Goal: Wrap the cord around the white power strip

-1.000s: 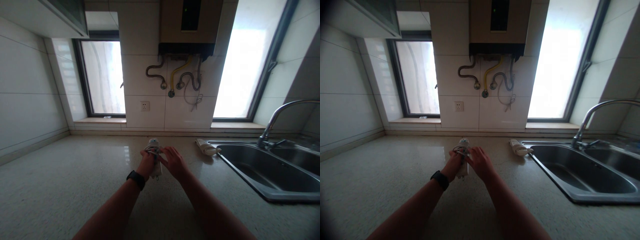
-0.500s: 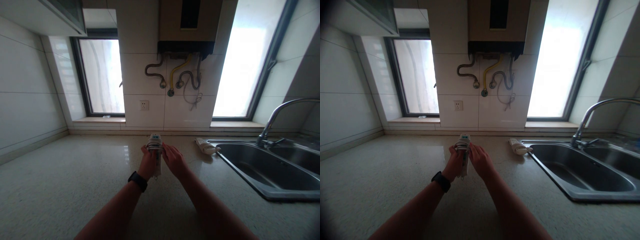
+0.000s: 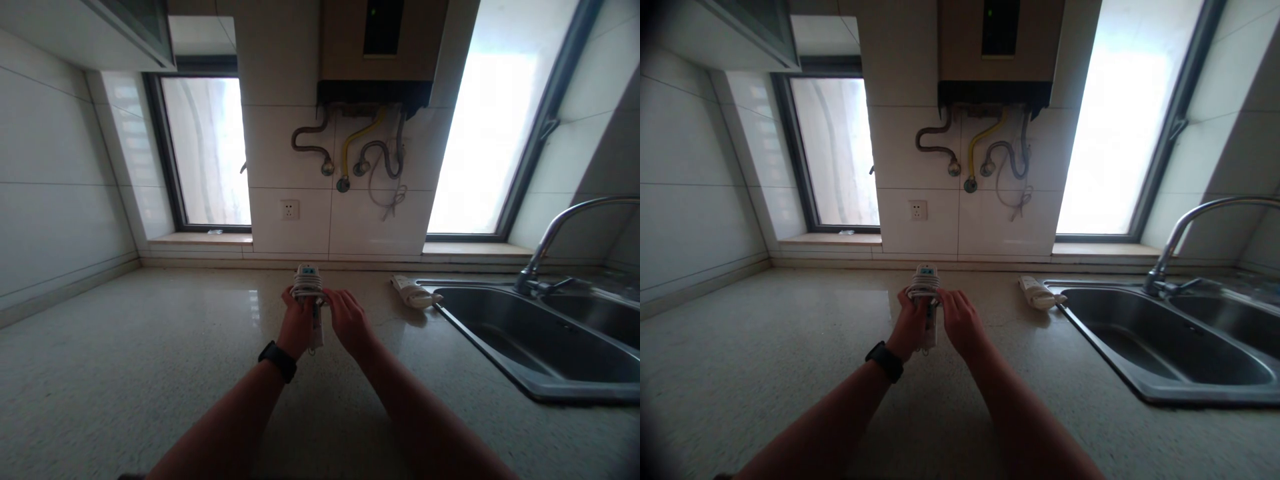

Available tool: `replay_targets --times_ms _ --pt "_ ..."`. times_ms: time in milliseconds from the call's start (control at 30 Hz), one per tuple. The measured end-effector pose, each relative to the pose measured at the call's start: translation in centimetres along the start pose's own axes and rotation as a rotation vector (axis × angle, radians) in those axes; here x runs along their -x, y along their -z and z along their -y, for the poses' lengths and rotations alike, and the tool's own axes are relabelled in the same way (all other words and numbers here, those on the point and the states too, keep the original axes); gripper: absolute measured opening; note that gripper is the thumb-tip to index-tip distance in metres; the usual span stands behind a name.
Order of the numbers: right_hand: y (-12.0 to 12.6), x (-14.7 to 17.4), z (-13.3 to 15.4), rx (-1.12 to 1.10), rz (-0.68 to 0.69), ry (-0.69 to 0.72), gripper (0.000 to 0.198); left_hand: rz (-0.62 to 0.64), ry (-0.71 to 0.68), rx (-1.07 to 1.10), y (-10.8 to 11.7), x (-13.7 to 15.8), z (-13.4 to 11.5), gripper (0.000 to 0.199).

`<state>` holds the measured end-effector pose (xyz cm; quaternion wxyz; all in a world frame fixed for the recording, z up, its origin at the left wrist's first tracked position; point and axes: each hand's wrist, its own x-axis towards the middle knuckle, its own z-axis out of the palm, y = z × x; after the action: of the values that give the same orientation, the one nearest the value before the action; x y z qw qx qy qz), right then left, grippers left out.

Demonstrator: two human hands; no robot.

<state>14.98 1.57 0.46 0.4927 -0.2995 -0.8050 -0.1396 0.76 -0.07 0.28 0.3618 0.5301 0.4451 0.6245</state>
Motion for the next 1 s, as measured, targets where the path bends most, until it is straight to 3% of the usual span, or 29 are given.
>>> replay_targets --times_ms 233,467,567,767,1000 --pt "0.6 -0.6 -0.2 -0.151 -0.088 -0.049 0.023 0.028 -0.046 -0.077 0.3 -0.3 0.1 0.050" --pt "1.4 -0.7 -0.1 -0.241 -0.154 -0.167 0.022 0.216 -0.150 -0.020 0.5 -0.5 0.0 0.041" --pt "1.8 -0.7 0.2 -0.155 -0.202 -0.197 0.018 0.183 -0.093 0.017 0.2 -0.4 0.2 0.043" --pt "1.8 -0.7 0.9 -0.234 0.023 -0.202 0.024 0.075 0.018 0.069 0.4 -0.7 0.9 0.046" --pt "0.7 -0.4 0.3 -0.344 -0.040 -0.364 0.020 0.078 0.069 0.165 0.8 -0.9 -0.2 0.055"
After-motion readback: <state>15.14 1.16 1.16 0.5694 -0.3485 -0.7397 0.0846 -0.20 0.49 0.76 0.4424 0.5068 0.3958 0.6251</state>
